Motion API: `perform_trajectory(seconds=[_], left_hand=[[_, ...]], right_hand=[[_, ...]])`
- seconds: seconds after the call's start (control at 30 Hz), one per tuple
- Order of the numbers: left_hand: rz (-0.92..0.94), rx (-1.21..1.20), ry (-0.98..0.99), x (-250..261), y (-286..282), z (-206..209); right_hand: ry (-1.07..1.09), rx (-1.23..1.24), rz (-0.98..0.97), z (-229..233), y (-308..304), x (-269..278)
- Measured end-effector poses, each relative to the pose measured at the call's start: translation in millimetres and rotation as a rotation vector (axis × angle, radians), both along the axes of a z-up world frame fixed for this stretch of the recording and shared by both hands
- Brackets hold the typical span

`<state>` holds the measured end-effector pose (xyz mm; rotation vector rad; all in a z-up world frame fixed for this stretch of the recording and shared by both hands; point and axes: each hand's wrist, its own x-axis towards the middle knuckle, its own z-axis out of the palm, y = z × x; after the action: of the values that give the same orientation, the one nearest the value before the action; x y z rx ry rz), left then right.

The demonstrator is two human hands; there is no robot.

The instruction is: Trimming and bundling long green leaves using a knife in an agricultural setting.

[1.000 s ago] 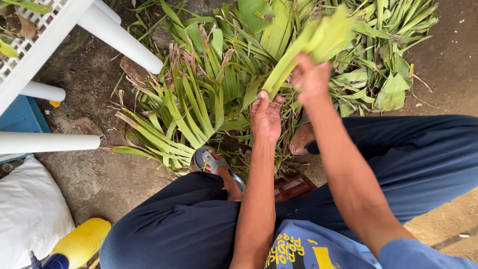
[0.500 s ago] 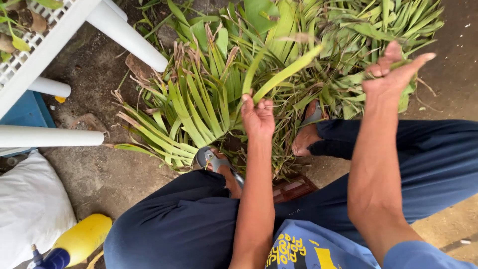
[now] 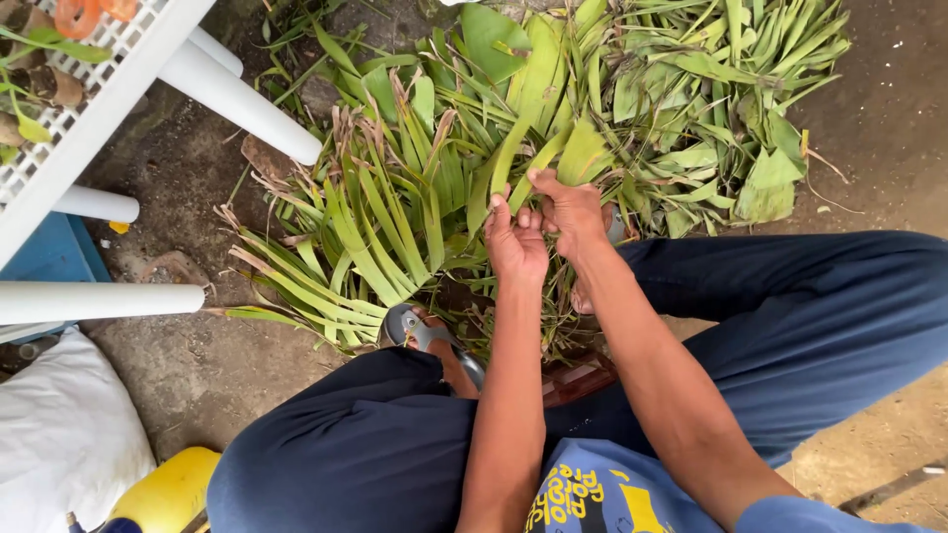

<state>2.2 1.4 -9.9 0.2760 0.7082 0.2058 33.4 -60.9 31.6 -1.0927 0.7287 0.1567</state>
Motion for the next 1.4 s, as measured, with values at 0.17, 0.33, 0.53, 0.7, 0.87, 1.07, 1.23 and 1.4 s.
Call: perform_trajectory(seconds=[0.17,0.33,0.53,0.7,0.87,1.07,1.23,1.4], left_hand=[[-0.119,0.003,0.117,-1.1,-1.9,14.2],[-0.143,0.078,0.157,-16.0,8.2,17.9],[-0.237,0.151,0.141,-15.8,-2.3,5.1],[-0.336,0.183,0.179,-22.3,-14.1,19.7],[-0.317,0.172,0.153,-19.1,-7.9,13.6],[-0.266,0.097,0.102,-18.7,-3.2,7.8],[-0.28,0.105,0.079,-18.8,-2.1,9.8],[-0.279,0.126,0.114,-17.2,-1.9,15.1]], right_hand=[[0.041,-0.055,-0.076,-4.1,0.1,6.3],[0.146,-0.107,-0.207,7.6,-40.6,29.7],[0.039,-0.181,0.066,44.3,-41.7,10.8],[-0.012,0.092,0.179,3.1,-33.4,0.6],[-0.047,0.299,0.163,2.1,-26.2,-0.6],[-0.087,0.318,0.042,-3.6,-29.6,-0.2],[-0.106,0.297,0.002,-12.5,-27.9,-1.5],[0.014,0.191,0.034,6.4,-23.5,-7.2]])
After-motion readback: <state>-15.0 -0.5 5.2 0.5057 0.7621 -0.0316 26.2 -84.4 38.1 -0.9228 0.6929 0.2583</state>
